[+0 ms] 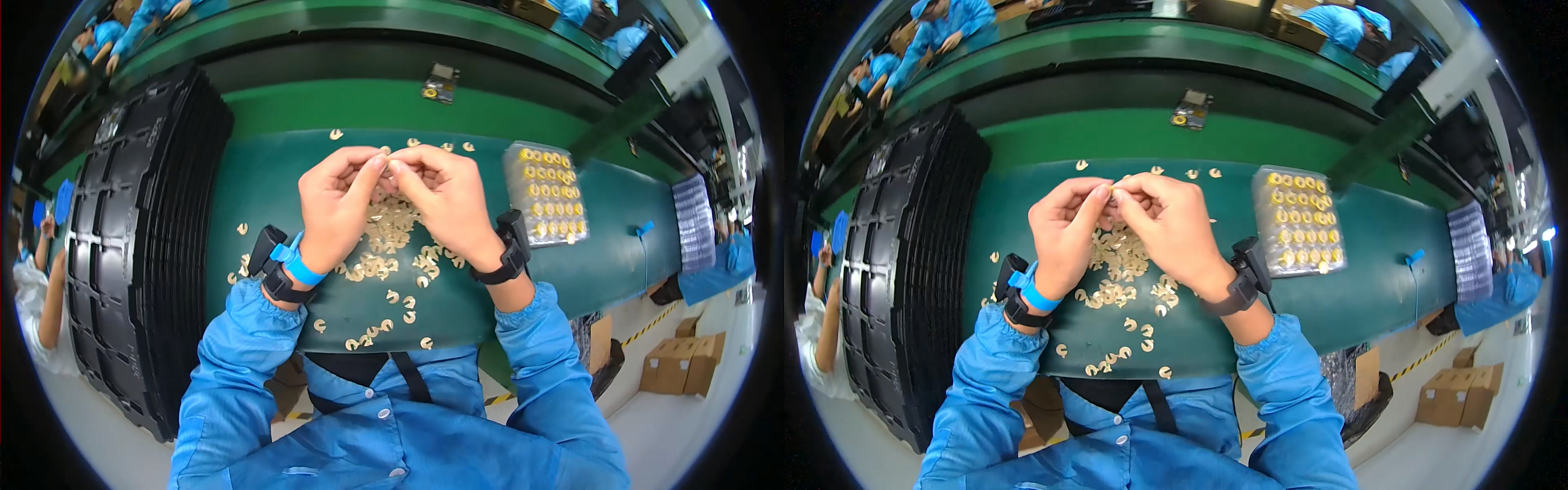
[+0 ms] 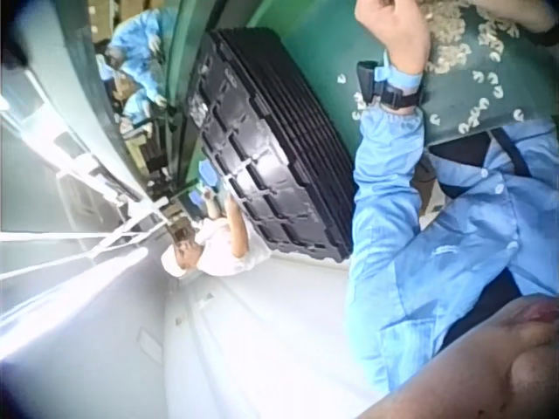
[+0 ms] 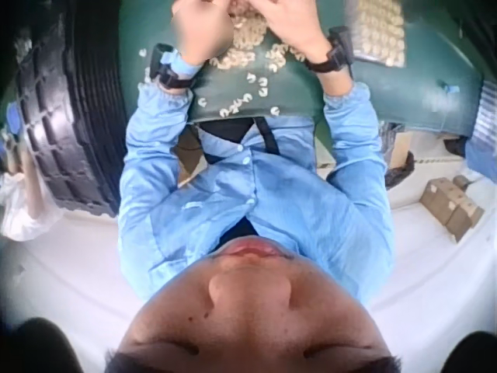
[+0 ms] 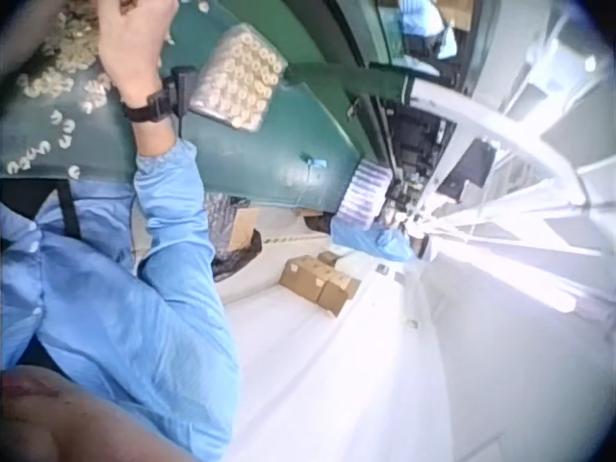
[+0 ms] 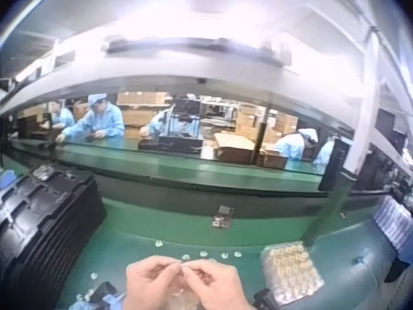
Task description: The recorder is applying small yellow labels to specific components on a circuit board at a factory assembly line.
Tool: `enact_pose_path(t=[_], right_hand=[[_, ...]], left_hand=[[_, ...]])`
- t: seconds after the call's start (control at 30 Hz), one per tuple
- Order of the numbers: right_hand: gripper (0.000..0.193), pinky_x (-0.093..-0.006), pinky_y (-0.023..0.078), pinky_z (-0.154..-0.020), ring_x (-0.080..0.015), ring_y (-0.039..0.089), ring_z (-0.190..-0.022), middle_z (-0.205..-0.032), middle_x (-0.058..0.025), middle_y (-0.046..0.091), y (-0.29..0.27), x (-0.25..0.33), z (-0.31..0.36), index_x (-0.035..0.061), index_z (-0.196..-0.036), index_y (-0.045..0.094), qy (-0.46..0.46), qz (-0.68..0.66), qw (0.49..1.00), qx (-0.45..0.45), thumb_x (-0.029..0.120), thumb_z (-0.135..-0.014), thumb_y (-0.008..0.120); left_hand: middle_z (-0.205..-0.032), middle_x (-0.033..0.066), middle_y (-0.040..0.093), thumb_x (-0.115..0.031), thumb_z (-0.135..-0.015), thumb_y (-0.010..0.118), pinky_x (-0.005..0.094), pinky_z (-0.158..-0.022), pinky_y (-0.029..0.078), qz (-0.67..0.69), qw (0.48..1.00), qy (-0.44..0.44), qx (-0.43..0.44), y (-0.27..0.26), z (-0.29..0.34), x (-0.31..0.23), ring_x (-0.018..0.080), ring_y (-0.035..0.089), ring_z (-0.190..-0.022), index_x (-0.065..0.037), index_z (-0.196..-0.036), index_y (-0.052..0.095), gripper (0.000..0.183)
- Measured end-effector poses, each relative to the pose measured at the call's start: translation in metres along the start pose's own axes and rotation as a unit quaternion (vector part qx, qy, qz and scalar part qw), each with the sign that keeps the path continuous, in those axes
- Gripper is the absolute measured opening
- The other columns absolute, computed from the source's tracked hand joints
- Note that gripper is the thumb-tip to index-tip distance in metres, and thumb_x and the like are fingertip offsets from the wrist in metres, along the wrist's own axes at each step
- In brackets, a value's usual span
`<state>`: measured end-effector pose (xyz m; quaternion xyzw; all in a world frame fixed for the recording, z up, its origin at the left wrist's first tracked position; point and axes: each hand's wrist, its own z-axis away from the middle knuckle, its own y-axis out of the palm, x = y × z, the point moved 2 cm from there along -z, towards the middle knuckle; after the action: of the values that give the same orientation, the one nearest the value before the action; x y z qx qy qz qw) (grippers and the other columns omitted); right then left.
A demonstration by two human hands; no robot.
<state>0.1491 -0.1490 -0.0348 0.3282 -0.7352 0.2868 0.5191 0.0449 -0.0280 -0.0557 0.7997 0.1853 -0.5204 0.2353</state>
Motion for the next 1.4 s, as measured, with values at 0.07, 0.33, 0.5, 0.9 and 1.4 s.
enact_pose_path(t=[0.07,0.33,0.5,0.9,1.4], right_hand=[[0.016,-0.0252,0.056,-0.071,-0.0113,0.07,-0.08,-0.091,-0.0097,0.074,-0.001,-0.003,-0.003,-0.0068,-0.106,0.071,-0.02,0.047,0.999,-0.001,0.006,-0.098,0.066],[0.012,-0.0251,0.057,-0.067,-0.0122,0.071,-0.077,-0.087,-0.011,0.073,-0.013,-0.013,-0.002,-0.0049,-0.102,0.071,-0.073,0.116,0.99,0.023,0.003,-0.094,0.067],[0.006,-0.0236,0.049,-0.057,-0.0084,0.063,-0.063,-0.076,-0.0066,0.07,-0.011,-0.021,0.002,-0.0032,-0.09,0.067,-0.055,0.116,0.992,-0.008,0.003,-0.09,0.069],[0.005,-0.022,0.042,-0.052,-0.0045,0.054,-0.056,-0.068,-0.0021,0.064,-0.007,-0.025,0.004,-0.0023,-0.086,0.066,-0.081,0.055,0.992,-0.075,-0.001,-0.086,0.07],[0.023,-0.0213,0.041,-0.049,-0.0041,0.05,-0.059,-0.081,-0.0021,0.063,-0.016,-0.025,0.005,-0.0034,-0.104,0.068,0.248,-0.332,0.909,0.042,0.019,-0.104,0.062]], left_hand=[[-0.091,0.0092,0.074,-0.004,-0.1,0.064,0.0227,-0.066,0.054,-0.005,1.0,-0.004,-0.028,-0.002,-0.002,0.003,0.0111,0.07,-0.077,0.006,-0.11,0.07,0.016],[-0.09,0.0086,0.074,-0.003,-0.099,0.065,0.0224,-0.065,0.053,-0.059,0.998,-0.024,-0.002,0.0,0.003,0.007,0.0107,0.069,-0.078,0.007,-0.109,0.071,0.015],[-0.092,0.0069,0.074,-0.005,-0.101,0.063,0.0234,-0.067,0.053,-0.128,0.991,-0.026,0.012,0.0,0.001,0.014,0.0094,0.067,-0.081,0.005,-0.114,0.073,0.019],[-0.099,0.0094,0.073,-0.012,-0.105,0.058,0.0254,-0.068,0.056,0.045,0.994,-0.088,0.041,-0.01,-0.011,0.018,0.0154,0.071,-0.079,0.004,-0.117,0.071,0.023],[-0.104,0.0114,0.07,0.006,-0.092,0.068,0.0291,-0.079,0.059,-0.119,0.991,0.033,0.054,-0.011,-0.017,0.015,0.0155,0.069,-0.092,0.006,-0.111,0.07,0.018]])
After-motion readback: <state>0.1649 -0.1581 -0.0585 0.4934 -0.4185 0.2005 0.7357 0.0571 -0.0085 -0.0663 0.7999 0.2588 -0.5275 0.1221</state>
